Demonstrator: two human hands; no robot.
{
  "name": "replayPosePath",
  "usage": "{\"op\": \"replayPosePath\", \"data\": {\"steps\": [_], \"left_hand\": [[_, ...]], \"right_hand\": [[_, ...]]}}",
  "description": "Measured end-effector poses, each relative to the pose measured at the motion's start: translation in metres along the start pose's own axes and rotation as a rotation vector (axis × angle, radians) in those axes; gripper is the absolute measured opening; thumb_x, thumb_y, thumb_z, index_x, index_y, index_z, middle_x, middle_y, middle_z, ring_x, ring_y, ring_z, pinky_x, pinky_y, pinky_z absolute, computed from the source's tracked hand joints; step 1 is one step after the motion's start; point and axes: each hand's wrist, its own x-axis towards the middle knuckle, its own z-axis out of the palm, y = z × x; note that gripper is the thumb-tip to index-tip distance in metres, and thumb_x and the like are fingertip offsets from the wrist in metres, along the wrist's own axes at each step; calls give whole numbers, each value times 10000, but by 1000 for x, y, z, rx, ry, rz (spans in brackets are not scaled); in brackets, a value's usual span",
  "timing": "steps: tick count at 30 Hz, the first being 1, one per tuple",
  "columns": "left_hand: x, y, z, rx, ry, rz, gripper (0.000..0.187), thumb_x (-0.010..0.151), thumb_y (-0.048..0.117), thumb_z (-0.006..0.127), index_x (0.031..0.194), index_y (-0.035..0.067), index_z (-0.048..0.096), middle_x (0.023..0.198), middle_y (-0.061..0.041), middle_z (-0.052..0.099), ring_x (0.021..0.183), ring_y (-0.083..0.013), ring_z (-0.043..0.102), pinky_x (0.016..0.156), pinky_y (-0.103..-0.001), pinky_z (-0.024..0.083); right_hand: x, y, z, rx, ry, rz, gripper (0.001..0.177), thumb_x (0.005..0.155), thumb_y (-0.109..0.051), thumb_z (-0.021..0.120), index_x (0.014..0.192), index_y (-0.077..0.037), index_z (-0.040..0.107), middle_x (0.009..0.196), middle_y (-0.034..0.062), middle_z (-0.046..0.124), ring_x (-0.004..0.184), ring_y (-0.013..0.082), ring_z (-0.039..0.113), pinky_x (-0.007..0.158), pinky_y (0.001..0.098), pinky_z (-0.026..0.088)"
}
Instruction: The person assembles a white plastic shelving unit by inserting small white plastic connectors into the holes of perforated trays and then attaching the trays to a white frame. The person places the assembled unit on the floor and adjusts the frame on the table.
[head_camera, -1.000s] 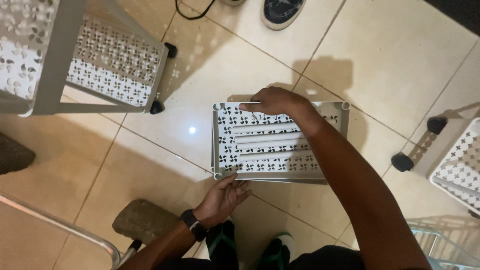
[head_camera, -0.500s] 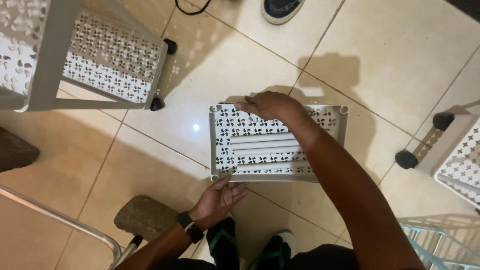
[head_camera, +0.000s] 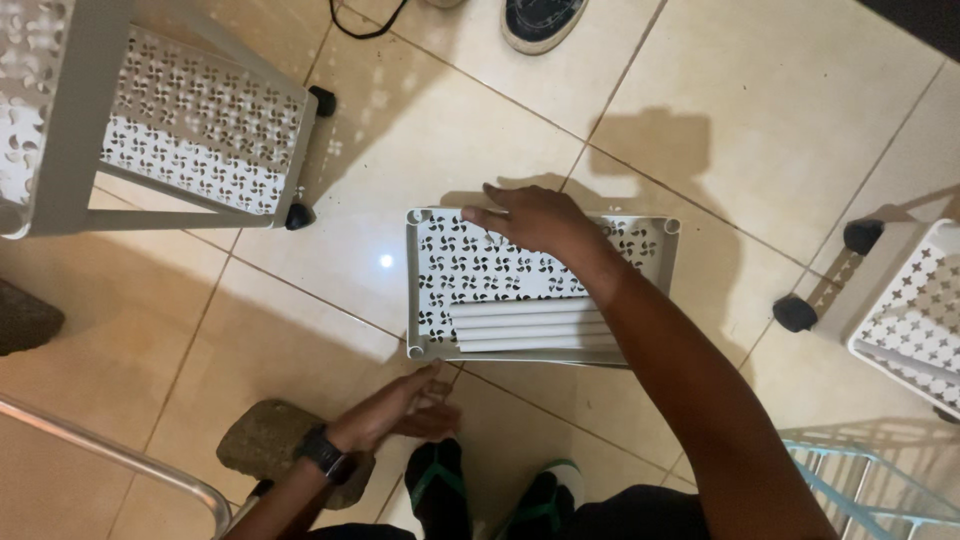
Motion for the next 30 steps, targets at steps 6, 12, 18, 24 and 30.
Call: {"op": "replayPosePath", "data": {"steps": [6, 12, 18, 24, 30], "left_hand": [[-37, 40, -12, 629, 738, 184, 608, 1004, 534, 429, 1175, 29, 722, 797, -184, 763, 740, -365, 735, 694, -451, 556], [-2, 51, -23, 519, 788, 777, 627, 1068, 400, 502, 1513, -19, 363, 1448, -285, 520, 1246, -375, 582, 938, -422, 495], [16, 61, -8, 383, 549, 718, 615, 1036, 381, 431, 1560, 77, 329, 1408, -212, 614, 1267, -306, 622, 1029, -404, 468], [7, 71, -4, 572, 675, 764, 428, 1065, 247, 420, 1436, 40, 475, 1101, -264, 705, 1019, -382, 710, 840, -437, 538], [4, 68, -5, 823, 920, 824, 208, 1023, 111, 500, 1123, -10, 638, 796, -285, 679, 749, -464, 682, 620, -519, 526]], "right_hand": [[-48, 44, -22, -90, 73, 126, 780, 957, -729, 393, 1453, -152, 563, 1380, 174, 643, 1271, 347, 614, 1115, 491, 426], [-128, 136, -9, -41, 747, 4, 537, 1097, -438, 541, 1466, -51, 600, 1474, 318, 553, 1349, 460, 498, 1074, 496, 400], [-134, 163, 23, 902, 458, 367, 478, 1009, -445, 521, 1385, -163, 605, 1273, 117, 679, 1173, 210, 627, 939, 380, 529], [-137, 147, 34, 593, 756, 245, 429, 1093, -415, 520, 1336, -85, 645, 1105, 162, 745, 1039, 272, 721, 878, 373, 542], [-153, 112, 14, 413, 741, 380, 401, 1082, -396, 495, 1316, -114, 660, 945, 228, 733, 945, 406, 721, 790, 448, 552]]}}
